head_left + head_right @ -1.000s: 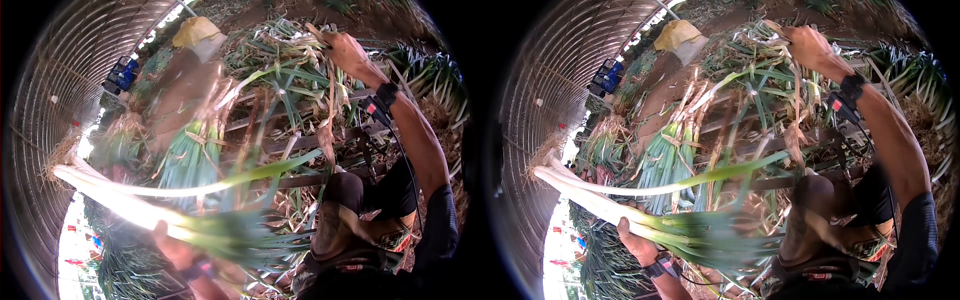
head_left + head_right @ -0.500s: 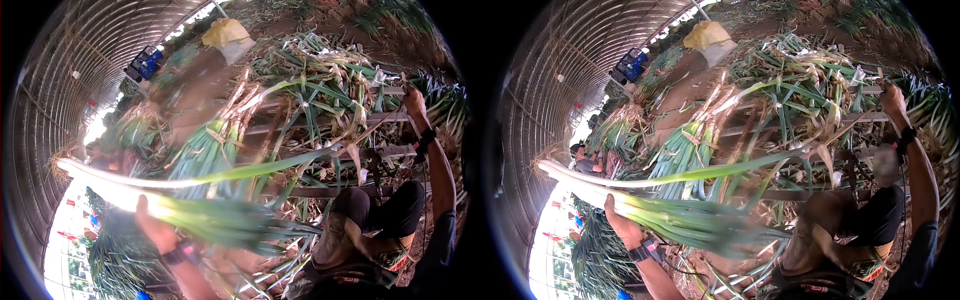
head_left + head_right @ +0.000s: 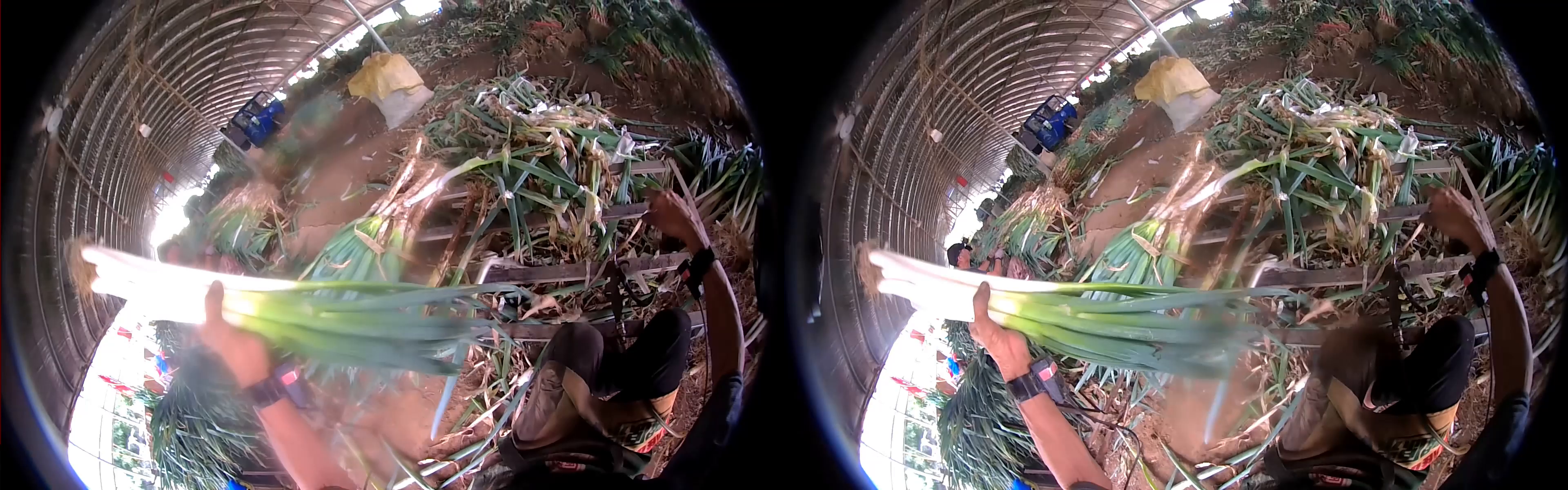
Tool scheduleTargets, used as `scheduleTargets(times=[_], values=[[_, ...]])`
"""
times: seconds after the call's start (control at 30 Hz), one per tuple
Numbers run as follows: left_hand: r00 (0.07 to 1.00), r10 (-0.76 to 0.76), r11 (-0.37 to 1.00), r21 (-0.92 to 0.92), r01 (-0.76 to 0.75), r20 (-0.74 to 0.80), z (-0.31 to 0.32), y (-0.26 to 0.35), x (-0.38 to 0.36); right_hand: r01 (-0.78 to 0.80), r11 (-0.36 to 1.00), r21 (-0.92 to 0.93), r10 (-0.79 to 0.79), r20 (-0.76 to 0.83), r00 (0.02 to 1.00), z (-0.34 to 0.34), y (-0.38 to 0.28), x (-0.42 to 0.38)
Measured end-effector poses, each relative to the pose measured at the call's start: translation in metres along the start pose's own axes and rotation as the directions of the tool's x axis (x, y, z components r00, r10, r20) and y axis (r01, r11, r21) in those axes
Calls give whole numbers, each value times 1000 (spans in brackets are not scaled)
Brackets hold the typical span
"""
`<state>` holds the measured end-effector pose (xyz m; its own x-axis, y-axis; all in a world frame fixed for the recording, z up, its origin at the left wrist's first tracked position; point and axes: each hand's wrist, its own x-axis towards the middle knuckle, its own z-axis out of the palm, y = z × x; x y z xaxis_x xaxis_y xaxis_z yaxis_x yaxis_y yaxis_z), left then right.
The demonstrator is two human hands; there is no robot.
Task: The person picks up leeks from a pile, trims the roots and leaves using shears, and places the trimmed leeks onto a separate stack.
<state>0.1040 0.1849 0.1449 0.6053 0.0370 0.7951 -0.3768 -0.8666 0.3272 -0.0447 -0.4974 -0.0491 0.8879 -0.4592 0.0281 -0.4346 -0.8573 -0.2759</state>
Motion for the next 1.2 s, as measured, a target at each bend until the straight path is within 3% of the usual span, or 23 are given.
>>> scheduleTargets(times=[0.07,0.1,0.13,0.17,0.23,0.27,0.3,0.37,0.47,0.5,0.57,0.63,0.67,0.7,0.73,0.83,0.87,0.9,0.93,0.97,1.07,1.1,1.2], values=[[996,-38,991,131,27,80,-7,36,18,197,980,42,-197,-10,980,10,-8,2],[995,-93,966,-243,84,-27,3,48,29,280,959,33,-278,-59,959,13,-12,0],[978,-180,807,-585,86,-104,16,63,43,313,947,72,-309,-67,949,1,-28,-7],[949,-282,536,-843,34,-141,26,81,54,346,931,112,-339,-76,938,-16,-51,-18],[944,-267,571,-821,-9,-195,47,91,72,391,914,107,-369,-178,912,-55,-94,-44],[950,-100,644,-747,-164,-295,52,110,75,411,906,101,-381,-228,896,-77,-115,-61],[924,73,686,-654,-320,-376,60,134,71,475,879,-38,-459,-337,822,-100,-135,-80],[953,109,716,-643,-272,-281,80,174,58,532,774,-342,-630,-490,602,-136,-164,-107],[968,196,799,-547,-250,-157,110,251,13,474,597,-648,-802,-470,368,-189,-191,-146],[947,281,800,-507,-321,-155,124,271,-8,426,531,-733,-847,-442,295,-204,-198,-158],[852,486,683,-523,-509,-195,155,312,-52,316,494,-810,-860,-402,314,-212,-193,-166],[723,681,568,-537,-623,-118,165,338,-100,159,495,-854,-797,-373,475,-200,-170,-167],[633,772,567,-510,-647,55,165,347,-125,128,500,-857,-747,-352,564,-189,-156,-163],[549,832,480,-595,-644,77,165,357,-145,83,464,-882,-686,-298,664,-182,-142,-167],[547,837,437,-600,-670,-2,187,367,-177,209,536,-818,-701,-294,650,-167,-106,-169],[411,911,276,-692,-668,-34,202,381,-244,395,746,-536,-442,45,896,-145,-49,-188],[370,929,257,-705,-661,-8,202,383,-261,384,811,-442,-327,202,923,-137,-34,-194],[328,945,239,-716,-656,15,200,385,-275,414,839,-353,-321,295,900,-119,-9,-197],[281,959,218,-726,-652,35,200,385,-287,477,822,-310,-402,276,873,-99,13,-208],[237,971,181,-710,-681,21,199,385,-295,439,860,-260,-365,289,885,-93,14,-218],[103,994,97,-671,-735,30,188,379,-312,207,978,-28,-164,510,844,-52,46,-240],[118,991,129,-674,-728,63,186,377,-321,82,995,57,-100,574,813,-44,48,-245],[158,981,191,-744,-640,116,180,368,-330,214,951,224,-287,377,881,-22,47,-258]])
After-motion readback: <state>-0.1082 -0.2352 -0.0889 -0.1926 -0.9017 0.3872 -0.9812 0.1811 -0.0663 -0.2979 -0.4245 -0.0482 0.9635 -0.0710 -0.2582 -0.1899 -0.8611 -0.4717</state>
